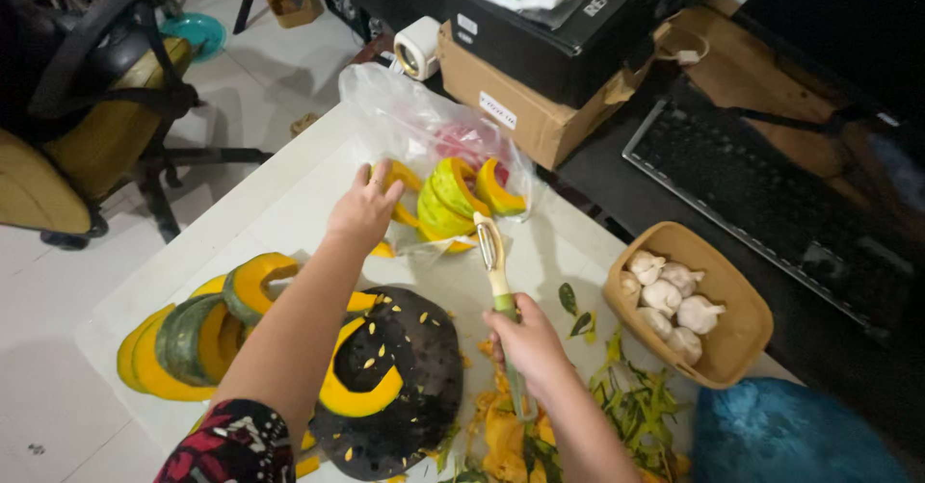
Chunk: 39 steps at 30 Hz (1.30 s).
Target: The person peels the green skin off several crescent-shaped pumpkin slices using a vegetable peeler. The peeled slices are placed on a black cutting board, and the peels accumulate on the table.
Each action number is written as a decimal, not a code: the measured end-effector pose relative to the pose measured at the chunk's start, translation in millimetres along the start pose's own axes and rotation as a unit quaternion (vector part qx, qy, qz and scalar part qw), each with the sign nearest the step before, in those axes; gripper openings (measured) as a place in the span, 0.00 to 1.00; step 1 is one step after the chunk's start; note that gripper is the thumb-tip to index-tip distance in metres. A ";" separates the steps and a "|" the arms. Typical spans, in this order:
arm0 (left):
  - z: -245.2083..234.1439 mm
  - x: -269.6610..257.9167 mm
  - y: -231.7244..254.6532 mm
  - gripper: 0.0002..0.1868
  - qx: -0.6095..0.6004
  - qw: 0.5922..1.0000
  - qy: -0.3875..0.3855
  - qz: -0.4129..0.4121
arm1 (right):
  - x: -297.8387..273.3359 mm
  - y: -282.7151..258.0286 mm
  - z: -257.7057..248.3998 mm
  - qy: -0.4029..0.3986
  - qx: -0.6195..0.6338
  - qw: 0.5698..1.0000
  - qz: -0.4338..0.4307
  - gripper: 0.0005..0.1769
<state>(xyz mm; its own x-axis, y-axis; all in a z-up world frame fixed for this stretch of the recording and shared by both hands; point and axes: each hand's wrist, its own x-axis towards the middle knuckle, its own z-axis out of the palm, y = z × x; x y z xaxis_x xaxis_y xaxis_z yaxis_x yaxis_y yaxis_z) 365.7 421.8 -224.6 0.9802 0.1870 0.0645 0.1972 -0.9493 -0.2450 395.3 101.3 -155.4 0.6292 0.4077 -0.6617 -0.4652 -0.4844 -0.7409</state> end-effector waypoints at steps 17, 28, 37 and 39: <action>-76.1 -132.7 14.6 0.23 -0.100 0.972 -0.210 0.022 | -69.6 9.9 4.0 -0.025 0.086 0.996 -0.001 0.10; -220.8 -199.3 102.8 0.27 -0.901 0.356 0.013 -0.247 | -198.1 24.0 -13.9 0.027 0.179 0.983 -0.023 0.20; -339.3 -328.1 222.1 0.14 -0.981 0.150 -0.037 -0.118 | -310.2 46.8 -65.2 -0.114 0.447 0.887 -0.023 0.16; -348.6 -344.5 228.6 0.14 -0.965 0.258 -0.035 -0.039 | -327.3 42.7 -75.5 -0.111 0.420 0.900 -0.005 0.17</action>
<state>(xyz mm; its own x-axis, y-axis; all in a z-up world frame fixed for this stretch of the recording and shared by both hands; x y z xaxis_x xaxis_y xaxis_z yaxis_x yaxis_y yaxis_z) 67.7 52.2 34.5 0.9857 0.1646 -0.0372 -0.0926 0.7118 0.6963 216.4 -111.3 38.2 0.5388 0.5995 -0.5919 -0.8263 0.2391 -0.5100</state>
